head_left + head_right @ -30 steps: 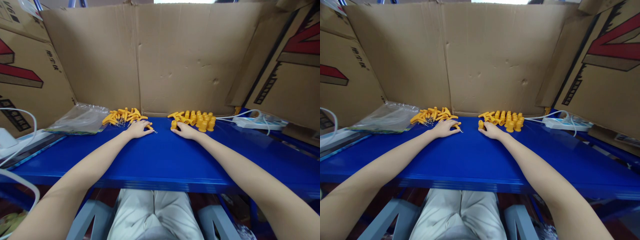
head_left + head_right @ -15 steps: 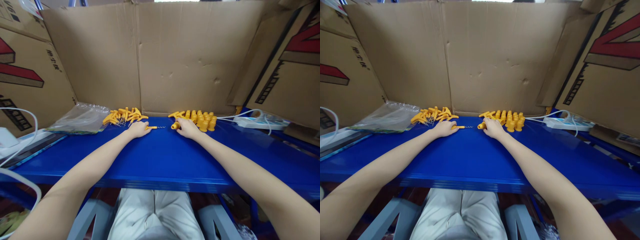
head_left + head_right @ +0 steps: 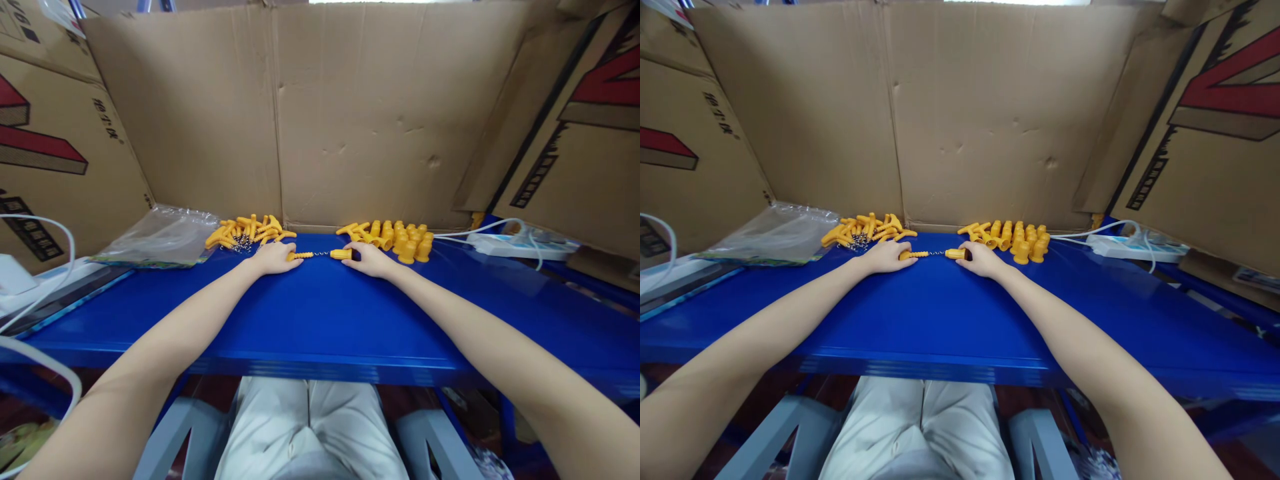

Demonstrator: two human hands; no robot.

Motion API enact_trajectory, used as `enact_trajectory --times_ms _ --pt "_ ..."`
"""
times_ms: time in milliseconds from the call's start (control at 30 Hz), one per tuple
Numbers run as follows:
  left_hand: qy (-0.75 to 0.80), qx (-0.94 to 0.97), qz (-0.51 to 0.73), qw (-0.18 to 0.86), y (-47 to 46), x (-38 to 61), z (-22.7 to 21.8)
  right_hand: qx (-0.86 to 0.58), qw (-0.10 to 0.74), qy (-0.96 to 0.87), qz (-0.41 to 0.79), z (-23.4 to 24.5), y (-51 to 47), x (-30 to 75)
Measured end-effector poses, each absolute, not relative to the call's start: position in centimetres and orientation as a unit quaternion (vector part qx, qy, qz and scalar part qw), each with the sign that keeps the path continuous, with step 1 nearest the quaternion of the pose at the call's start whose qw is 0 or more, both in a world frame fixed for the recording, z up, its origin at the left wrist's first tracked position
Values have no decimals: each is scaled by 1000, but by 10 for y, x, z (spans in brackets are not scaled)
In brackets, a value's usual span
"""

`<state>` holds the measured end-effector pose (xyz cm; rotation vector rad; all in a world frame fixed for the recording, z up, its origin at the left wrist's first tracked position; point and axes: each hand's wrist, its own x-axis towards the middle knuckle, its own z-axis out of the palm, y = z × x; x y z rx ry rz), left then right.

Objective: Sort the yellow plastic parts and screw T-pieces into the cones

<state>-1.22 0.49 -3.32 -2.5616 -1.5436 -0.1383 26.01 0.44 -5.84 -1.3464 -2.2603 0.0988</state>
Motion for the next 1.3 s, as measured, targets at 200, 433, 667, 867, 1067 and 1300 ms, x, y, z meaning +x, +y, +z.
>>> enact_trajectory --times_ms 200,433,667,867,1067,1300 --pt "-494 -865 -59 61 6 -15 -34 -454 287 -843 28 -66 9 258" --pt "-465 -877 -122 9 7 -5 -38 -415 317 -852 40 -71 11 253" --pt "-547 -787 -134 -255 12 8 -22 -435 347 -829 61 -59 5 250" --pt "-572 -797 -113 -157 -4 12 -9 -433 367 -812 133 -50 11 244" --pt "-589 -794 -118 88 -8 9 -10 -469 343 -762 286 -40 9 226" --pt "-570 -808 -143 35 -1 -13 -27 -433 392 -715 385 -43 2 227"
